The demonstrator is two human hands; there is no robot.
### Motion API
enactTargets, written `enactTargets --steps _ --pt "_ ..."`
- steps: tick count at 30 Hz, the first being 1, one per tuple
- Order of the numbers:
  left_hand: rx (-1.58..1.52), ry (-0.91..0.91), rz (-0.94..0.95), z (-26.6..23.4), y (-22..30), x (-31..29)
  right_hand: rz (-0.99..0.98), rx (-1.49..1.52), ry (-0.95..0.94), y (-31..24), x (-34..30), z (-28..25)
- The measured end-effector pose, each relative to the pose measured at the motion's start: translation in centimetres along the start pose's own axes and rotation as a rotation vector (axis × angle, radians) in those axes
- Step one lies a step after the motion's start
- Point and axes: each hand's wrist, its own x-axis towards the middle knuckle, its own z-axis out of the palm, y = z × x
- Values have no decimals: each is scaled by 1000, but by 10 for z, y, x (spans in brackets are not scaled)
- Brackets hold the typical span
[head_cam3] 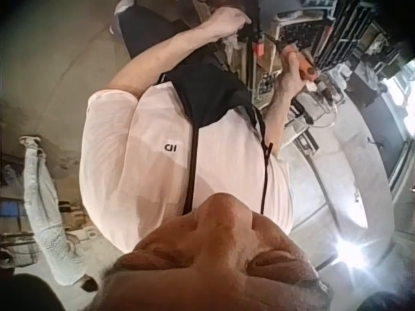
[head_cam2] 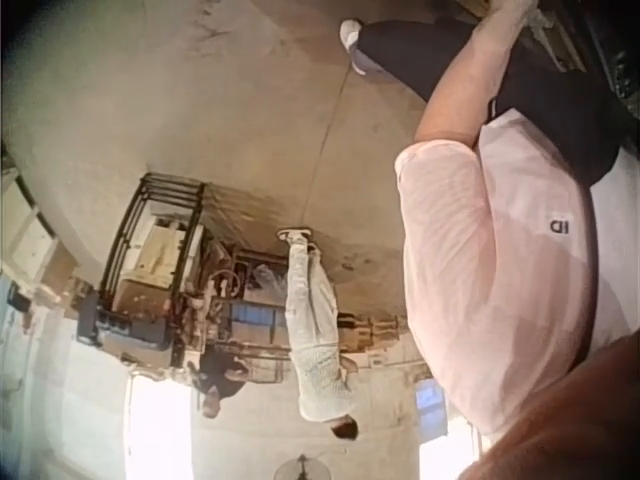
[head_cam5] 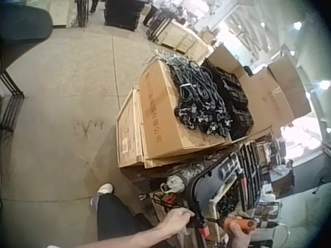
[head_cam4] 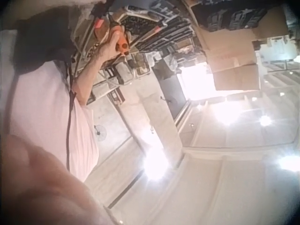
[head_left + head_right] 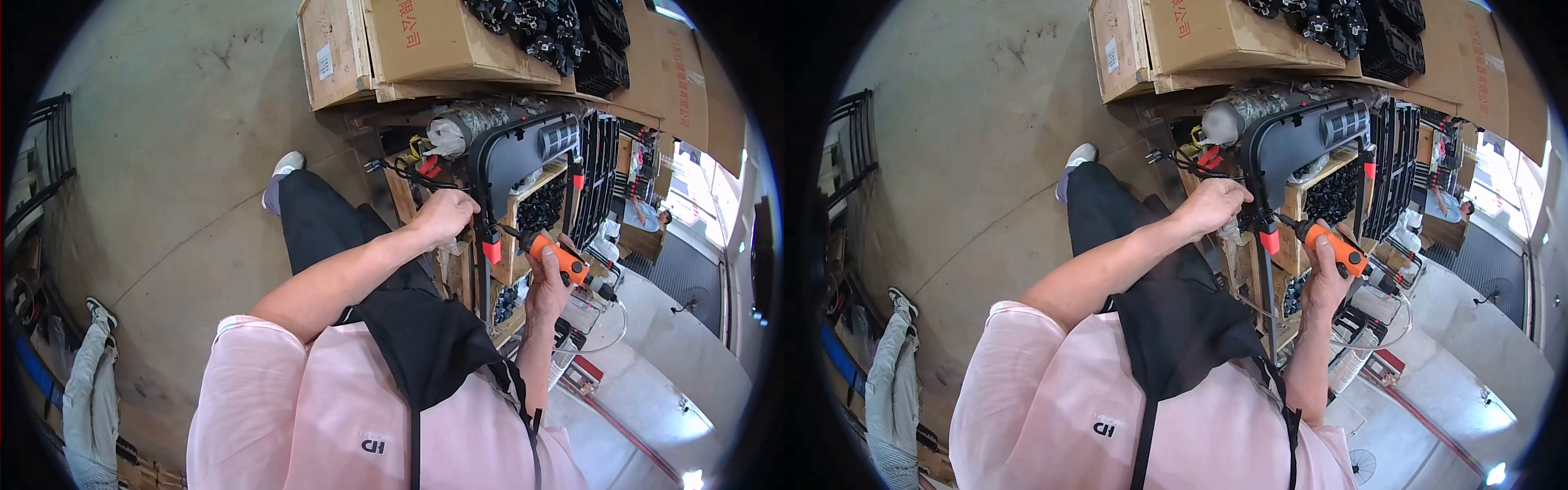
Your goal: Assembling a plastic housing onto a base component and securing it with screws using a pneumatic screwdriver.
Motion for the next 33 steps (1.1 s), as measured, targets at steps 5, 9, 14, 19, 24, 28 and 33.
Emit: enactTargets --steps 5,9,14,19,24,28,33 --pt "163 46 120 9 10 -1 -31 21 -11 1 -4 2" --pt "94 -9 61 15 15 10 -96 -10 -41 2 -1 -6" --pt "-37 -3 21 13 22 15 -138 -51 -74 0 3 -7" --pt "-96 -15 77 13 7 22 -132 -49 -83 -5 0 -1" --pt "-45 -27 96 14 4 23 -119 -72 -83 -10 -2 2" --pt "-6 -10 87 14 6 21 -140 -122 -87 -10 -3 4" --pt "38 5 116 11 5 24 -205 -121 -124 -8 -6 8"
